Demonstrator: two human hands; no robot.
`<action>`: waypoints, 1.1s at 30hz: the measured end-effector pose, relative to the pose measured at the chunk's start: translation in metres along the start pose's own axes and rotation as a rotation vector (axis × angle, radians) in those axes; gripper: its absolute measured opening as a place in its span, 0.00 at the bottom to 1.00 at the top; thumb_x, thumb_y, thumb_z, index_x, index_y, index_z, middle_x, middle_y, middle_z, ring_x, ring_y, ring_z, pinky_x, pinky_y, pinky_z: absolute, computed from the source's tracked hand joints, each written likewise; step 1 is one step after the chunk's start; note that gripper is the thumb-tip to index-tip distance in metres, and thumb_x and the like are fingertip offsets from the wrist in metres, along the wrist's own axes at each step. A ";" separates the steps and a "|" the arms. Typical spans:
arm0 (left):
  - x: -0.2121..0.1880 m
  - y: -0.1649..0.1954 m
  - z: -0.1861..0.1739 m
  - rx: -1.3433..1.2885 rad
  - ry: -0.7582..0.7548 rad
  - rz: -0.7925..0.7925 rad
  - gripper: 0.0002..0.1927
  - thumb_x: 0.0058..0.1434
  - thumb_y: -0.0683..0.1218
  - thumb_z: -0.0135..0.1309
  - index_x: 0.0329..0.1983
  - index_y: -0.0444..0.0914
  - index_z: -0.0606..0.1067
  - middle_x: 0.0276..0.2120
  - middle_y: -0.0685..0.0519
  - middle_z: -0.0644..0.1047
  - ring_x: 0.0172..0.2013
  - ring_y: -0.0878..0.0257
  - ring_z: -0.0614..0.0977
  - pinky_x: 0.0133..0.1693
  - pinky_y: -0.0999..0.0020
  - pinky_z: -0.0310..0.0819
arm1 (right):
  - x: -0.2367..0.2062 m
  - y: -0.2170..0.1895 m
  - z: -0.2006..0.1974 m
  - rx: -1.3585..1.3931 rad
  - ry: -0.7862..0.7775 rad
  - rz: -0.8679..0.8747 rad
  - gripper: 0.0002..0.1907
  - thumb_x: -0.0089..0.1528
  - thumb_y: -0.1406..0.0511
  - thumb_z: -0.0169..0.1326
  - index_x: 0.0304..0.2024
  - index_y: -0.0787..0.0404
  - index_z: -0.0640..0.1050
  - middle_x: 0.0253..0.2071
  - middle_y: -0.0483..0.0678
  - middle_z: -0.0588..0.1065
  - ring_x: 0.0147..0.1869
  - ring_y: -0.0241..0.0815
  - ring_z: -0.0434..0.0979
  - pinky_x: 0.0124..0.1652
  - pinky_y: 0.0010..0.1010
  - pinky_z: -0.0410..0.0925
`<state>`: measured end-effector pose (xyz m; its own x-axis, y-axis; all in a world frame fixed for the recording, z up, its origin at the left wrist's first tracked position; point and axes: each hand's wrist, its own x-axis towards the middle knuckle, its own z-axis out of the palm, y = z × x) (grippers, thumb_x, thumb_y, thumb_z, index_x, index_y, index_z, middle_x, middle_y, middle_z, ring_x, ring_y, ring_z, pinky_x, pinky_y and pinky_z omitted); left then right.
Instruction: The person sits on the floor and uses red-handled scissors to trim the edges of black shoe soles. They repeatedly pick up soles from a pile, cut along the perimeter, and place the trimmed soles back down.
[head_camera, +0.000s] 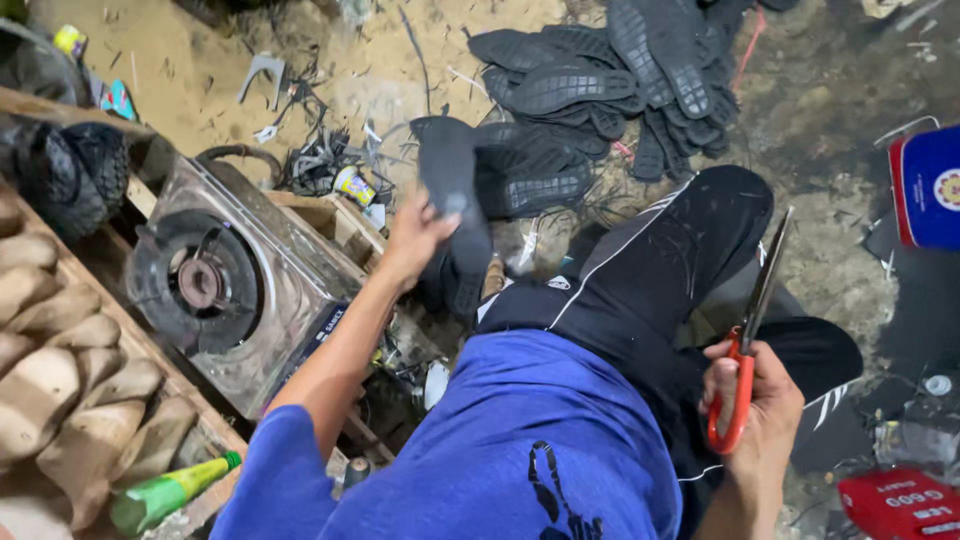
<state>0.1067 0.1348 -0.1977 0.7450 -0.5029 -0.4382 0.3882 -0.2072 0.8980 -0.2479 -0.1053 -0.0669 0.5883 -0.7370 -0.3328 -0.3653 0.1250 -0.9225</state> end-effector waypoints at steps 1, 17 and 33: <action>-0.011 -0.017 -0.013 0.014 0.050 -0.070 0.31 0.59 0.38 0.59 0.66 0.35 0.65 0.53 0.50 0.80 0.49 0.62 0.82 0.47 0.70 0.79 | 0.002 -0.001 -0.001 0.026 -0.009 -0.003 0.15 0.71 0.59 0.53 0.45 0.66 0.75 0.23 0.42 0.68 0.24 0.29 0.66 0.26 0.21 0.60; 0.015 -0.073 0.051 0.781 -0.022 -0.185 0.23 0.56 0.49 0.65 0.54 0.38 0.79 0.44 0.41 0.83 0.47 0.50 0.84 0.50 0.60 0.77 | -0.001 0.003 0.008 0.079 0.027 0.067 0.17 0.70 0.57 0.52 0.45 0.66 0.75 0.24 0.43 0.68 0.25 0.29 0.66 0.26 0.21 0.61; 0.152 -0.055 0.174 0.662 0.139 -0.382 0.33 0.65 0.56 0.52 0.72 0.54 0.59 0.47 0.33 0.79 0.51 0.35 0.80 0.54 0.47 0.73 | -0.018 0.017 0.034 0.060 0.137 0.247 0.18 0.69 0.55 0.50 0.43 0.65 0.75 0.22 0.42 0.67 0.23 0.30 0.66 0.24 0.22 0.64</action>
<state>0.1038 -0.0759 -0.3069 0.7025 -0.1950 -0.6844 0.2597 -0.8251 0.5017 -0.2400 -0.0671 -0.0837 0.3826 -0.7613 -0.5234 -0.4401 0.3480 -0.8278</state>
